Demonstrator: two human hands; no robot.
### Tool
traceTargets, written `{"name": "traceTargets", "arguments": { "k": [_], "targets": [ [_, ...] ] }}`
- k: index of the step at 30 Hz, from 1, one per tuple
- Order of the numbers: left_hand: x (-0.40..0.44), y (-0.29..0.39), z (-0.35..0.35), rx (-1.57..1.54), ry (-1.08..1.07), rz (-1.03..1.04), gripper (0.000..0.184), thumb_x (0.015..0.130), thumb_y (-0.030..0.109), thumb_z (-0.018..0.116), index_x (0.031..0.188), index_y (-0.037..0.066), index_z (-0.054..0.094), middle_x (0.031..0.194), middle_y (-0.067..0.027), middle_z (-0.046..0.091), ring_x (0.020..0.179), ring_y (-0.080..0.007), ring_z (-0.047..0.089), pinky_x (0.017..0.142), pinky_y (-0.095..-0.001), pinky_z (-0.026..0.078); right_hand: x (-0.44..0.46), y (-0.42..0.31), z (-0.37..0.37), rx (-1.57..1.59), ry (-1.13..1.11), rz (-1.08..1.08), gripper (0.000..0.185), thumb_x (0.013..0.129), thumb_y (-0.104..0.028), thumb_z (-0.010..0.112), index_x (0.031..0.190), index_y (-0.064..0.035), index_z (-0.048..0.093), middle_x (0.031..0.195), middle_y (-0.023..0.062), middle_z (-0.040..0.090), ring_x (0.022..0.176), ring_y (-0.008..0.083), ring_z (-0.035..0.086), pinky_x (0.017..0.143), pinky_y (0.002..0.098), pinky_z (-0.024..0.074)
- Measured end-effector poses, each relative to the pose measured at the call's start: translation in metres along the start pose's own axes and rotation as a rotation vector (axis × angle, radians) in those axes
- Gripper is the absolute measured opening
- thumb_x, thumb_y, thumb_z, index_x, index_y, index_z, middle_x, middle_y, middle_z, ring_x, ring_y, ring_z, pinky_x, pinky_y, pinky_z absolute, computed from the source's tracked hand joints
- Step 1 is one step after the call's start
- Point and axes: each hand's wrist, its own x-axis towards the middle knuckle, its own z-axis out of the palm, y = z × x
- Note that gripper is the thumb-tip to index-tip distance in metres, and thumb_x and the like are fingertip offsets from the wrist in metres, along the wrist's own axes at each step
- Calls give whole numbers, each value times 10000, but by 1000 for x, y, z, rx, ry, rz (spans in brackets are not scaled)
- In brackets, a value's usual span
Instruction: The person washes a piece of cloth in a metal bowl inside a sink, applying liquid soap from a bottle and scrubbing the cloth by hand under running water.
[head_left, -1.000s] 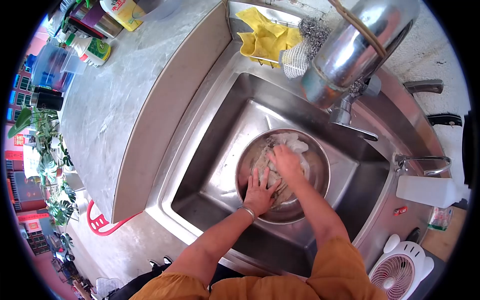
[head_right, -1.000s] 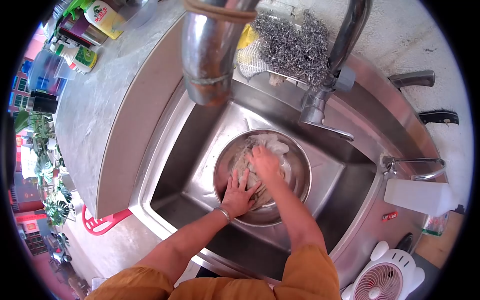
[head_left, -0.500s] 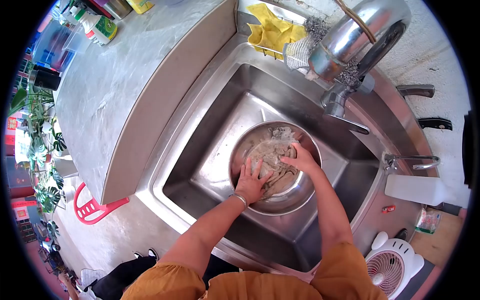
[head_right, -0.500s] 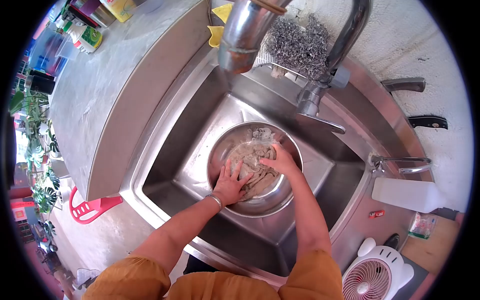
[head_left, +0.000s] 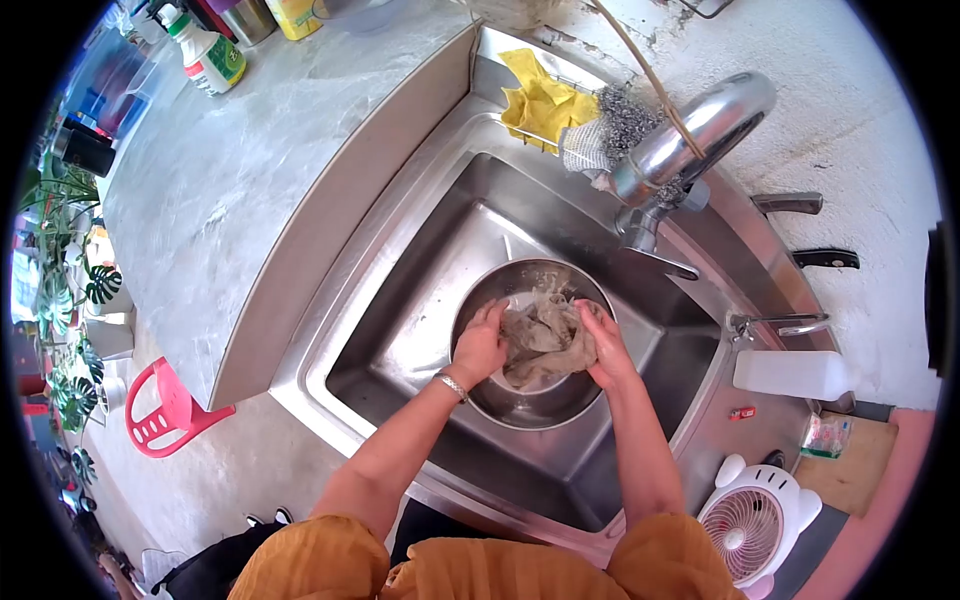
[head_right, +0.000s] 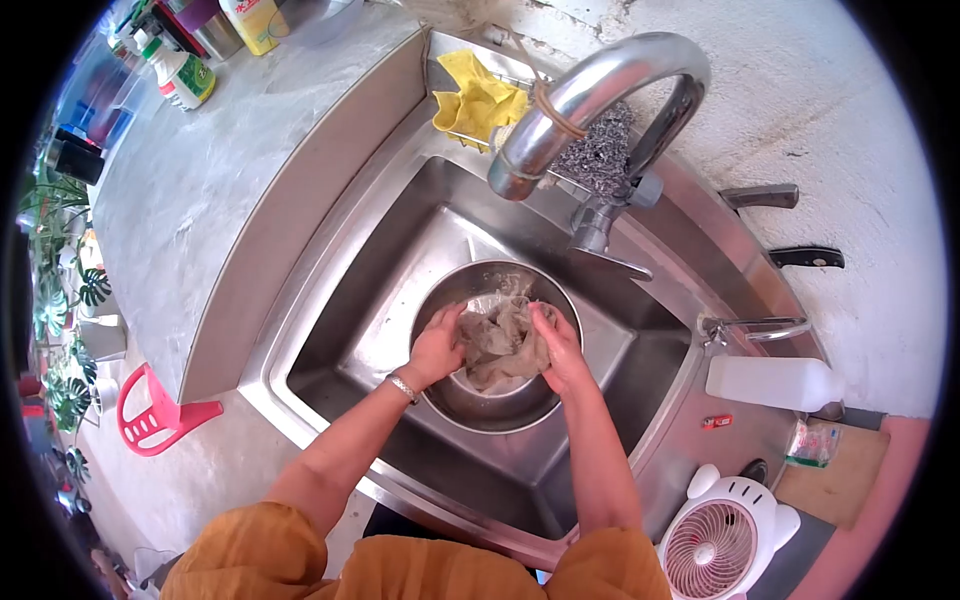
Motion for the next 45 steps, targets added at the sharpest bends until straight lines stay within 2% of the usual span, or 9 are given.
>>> {"name": "traceTargets", "arguments": {
  "k": [6, 8, 12, 24, 30, 32, 34, 37, 45],
  "targets": [
    [9, 1, 4, -88, -211, -11, 624, 730, 74, 610, 1306, 42, 372, 1334, -221, 355, 1158, -295, 459, 936, -327, 396, -28, -22, 31, 205, -158, -19, 394, 804, -22, 480, 1196, -61, 460, 1116, 101, 514, 1044, 208, 514, 888, 332, 431],
    [13, -12, 3, -686, -382, -445, 501, 771, 23, 557, 1256, 17, 431, 1246, -144, 474, 1081, -218, 521, 883, -294, 433, -21, -21, 16, 142, -104, -64, 456, 764, 5, 457, 1215, -61, 445, 1123, 105, 506, 1053, 212, 507, 896, 327, 426],
    [-2, 17, -32, -1002, -227, -517, 352, 824, -20, 441, 1172, 11, 480, 1111, -80, 553, 1022, -166, 541, 868, -293, 448, 1, 17, -27, -195, 211, -162, 559, 702, 47, 410, 1247, -76, 413, 1137, 106, 488, 1046, 226, 504, 899, 335, 422],
    [-18, 21, -32, -1740, -344, -425, 525, 789, -75, 430, 1288, 5, 289, 1233, -178, 445, 1121, -310, 489, 917, -483, 423, 12, 60, 13, 547, 77, 336, 365, 905, -254, 500, 1222, -91, 423, 1199, 105, 489, 1083, 226, 499, 872, 425, 440],
    [-21, 5, -23, -959, -366, -463, 503, 747, -12, 496, 1240, 32, 408, 1110, -181, 548, 1060, -272, 533, 849, -360, 466, 32, 34, -17, 231, 120, -181, 396, 906, -316, 466, 1151, -7, 503, 1114, 93, 566, 1068, 225, 515, 905, 394, 406],
    [-29, -4, -16, 126, -453, -260, 457, 725, 47, 525, 1178, 26, 467, 1013, -194, 589, 1000, -283, 553, 807, -337, 474, 46, 38, -31, 131, 30, -122, 384, 913, -332, 444, 1165, -50, 510, 1154, 89, 547, 1063, 216, 515, 899, 383, 398],
    [-37, 9, -11, 227, -375, -316, 423, 729, 97, 548, 1141, 30, 480, 1098, -216, 538, 988, -341, 541, 829, -384, 463, 52, 41, -34, -636, 238, -169, 365, 915, -353, 428, 1174, -115, 527, 1189, 68, 524, 1034, 202, 522, 898, 355, 393],
    [-44, 20, -3, 504, -246, 41, 508, 782, 209, 564, 1250, 82, 412, 1333, -250, 318, 1171, -425, 392, 908, -415, 414, 66, 71, -50, -778, 309, -298, 367, 894, -327, 486, 1214, -147, 502, 1149, 68, 524, 1025, 197, 506, 891, 343, 390],
    [-55, 2, 20, 821, -593, 2, 637, 794, 356, 577, 1363, 253, 310, 1433, -248, 90, 1323, -399, 124, 1051, -498, 165, 81, 99, 13, -1377, 419, -662, 384, 751, -282, 646, 1121, -214, 563, 1056, 54, 510, 967, 270, 498, 812, 380, 430]
  ]
}}
